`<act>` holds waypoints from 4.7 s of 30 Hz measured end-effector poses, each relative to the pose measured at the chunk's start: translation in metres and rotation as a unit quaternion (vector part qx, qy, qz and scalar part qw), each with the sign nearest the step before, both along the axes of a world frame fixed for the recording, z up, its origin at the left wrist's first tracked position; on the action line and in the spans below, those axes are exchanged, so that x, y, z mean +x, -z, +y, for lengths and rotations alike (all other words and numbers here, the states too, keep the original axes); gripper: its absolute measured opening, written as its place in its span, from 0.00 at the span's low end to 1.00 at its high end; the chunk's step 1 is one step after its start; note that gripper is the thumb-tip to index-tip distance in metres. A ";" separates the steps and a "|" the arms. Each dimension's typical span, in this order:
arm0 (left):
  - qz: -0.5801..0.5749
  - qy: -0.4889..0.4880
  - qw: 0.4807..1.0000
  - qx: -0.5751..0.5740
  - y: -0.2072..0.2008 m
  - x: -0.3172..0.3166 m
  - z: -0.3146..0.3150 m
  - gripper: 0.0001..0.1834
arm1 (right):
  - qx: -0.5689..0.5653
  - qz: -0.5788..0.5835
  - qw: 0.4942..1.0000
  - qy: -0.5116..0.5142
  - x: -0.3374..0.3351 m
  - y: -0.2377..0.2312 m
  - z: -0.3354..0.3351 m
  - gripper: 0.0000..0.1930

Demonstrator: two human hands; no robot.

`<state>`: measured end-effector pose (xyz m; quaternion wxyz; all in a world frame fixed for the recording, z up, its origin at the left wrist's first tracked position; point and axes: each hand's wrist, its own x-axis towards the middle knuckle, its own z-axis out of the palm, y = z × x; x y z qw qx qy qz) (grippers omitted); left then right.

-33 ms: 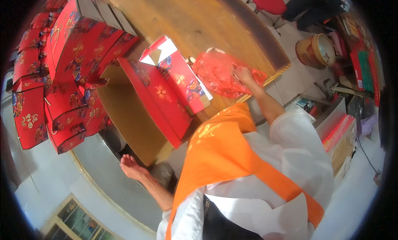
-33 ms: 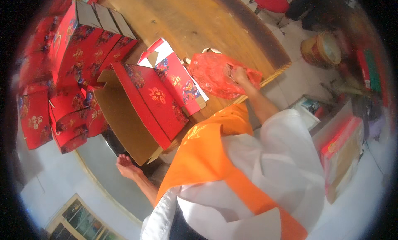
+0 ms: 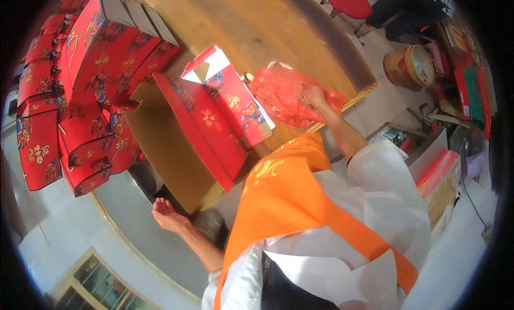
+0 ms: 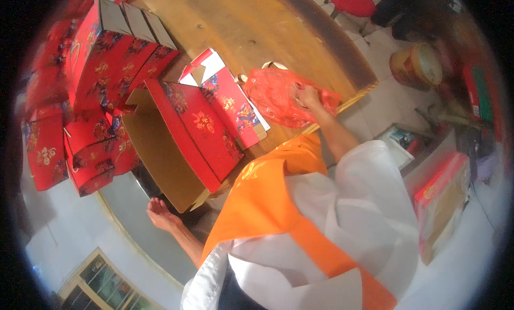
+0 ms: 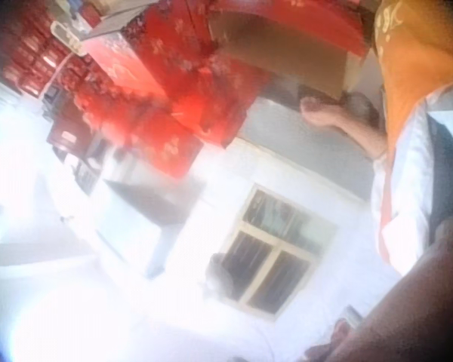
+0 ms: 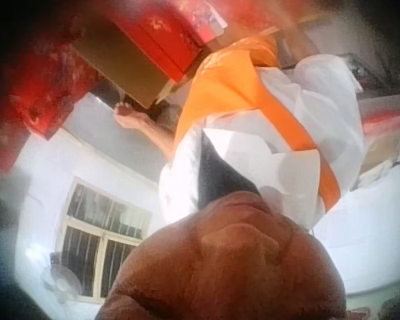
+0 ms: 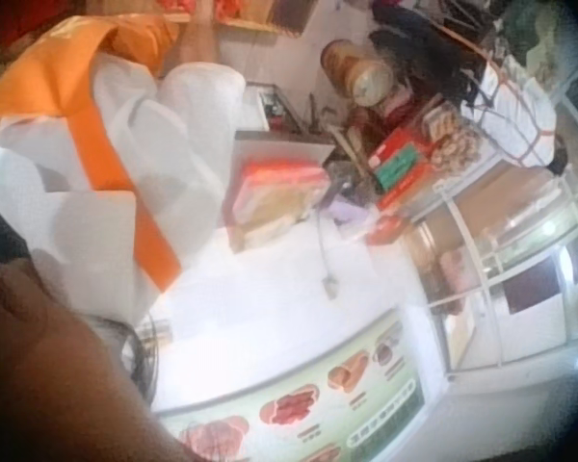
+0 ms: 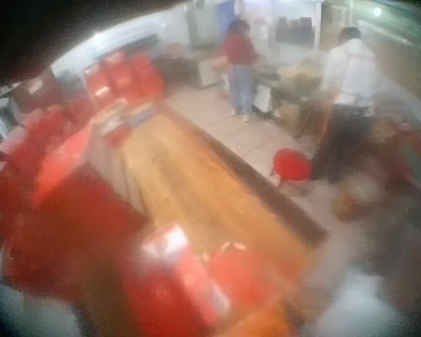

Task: The person assembles red decorative gift boxes by folding cardboard, inserting white foam inserts, and tying rope handles. The person stacks the completed boxes on a wooden table in a commercial kitchen.

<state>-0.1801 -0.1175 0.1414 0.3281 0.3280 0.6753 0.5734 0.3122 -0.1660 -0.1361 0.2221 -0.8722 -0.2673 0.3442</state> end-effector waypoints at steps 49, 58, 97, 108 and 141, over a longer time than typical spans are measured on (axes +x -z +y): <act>-0.323 0.499 0.793 -0.133 -0.040 0.225 0.020 0.09 | 0.338 0.611 0.716 -0.008 -0.140 -0.294 0.042 0.17; -0.052 0.499 0.864 0.026 -0.029 0.214 0.026 0.10 | 0.454 0.603 0.653 0.065 -0.122 -0.275 0.051 0.12; -0.277 0.347 0.894 -0.059 -0.084 0.084 0.060 0.20 | 0.547 -0.017 0.737 -0.396 -0.214 -0.348 0.135 0.07; -0.145 0.413 0.896 -0.077 -0.104 0.101 0.062 0.13 | 0.549 -0.094 0.708 -0.434 -0.215 -0.340 0.139 0.05; -0.282 0.255 0.905 -0.189 0.084 0.182 0.128 0.06 | 0.282 -0.016 0.868 -0.410 -0.188 -0.199 0.163 0.09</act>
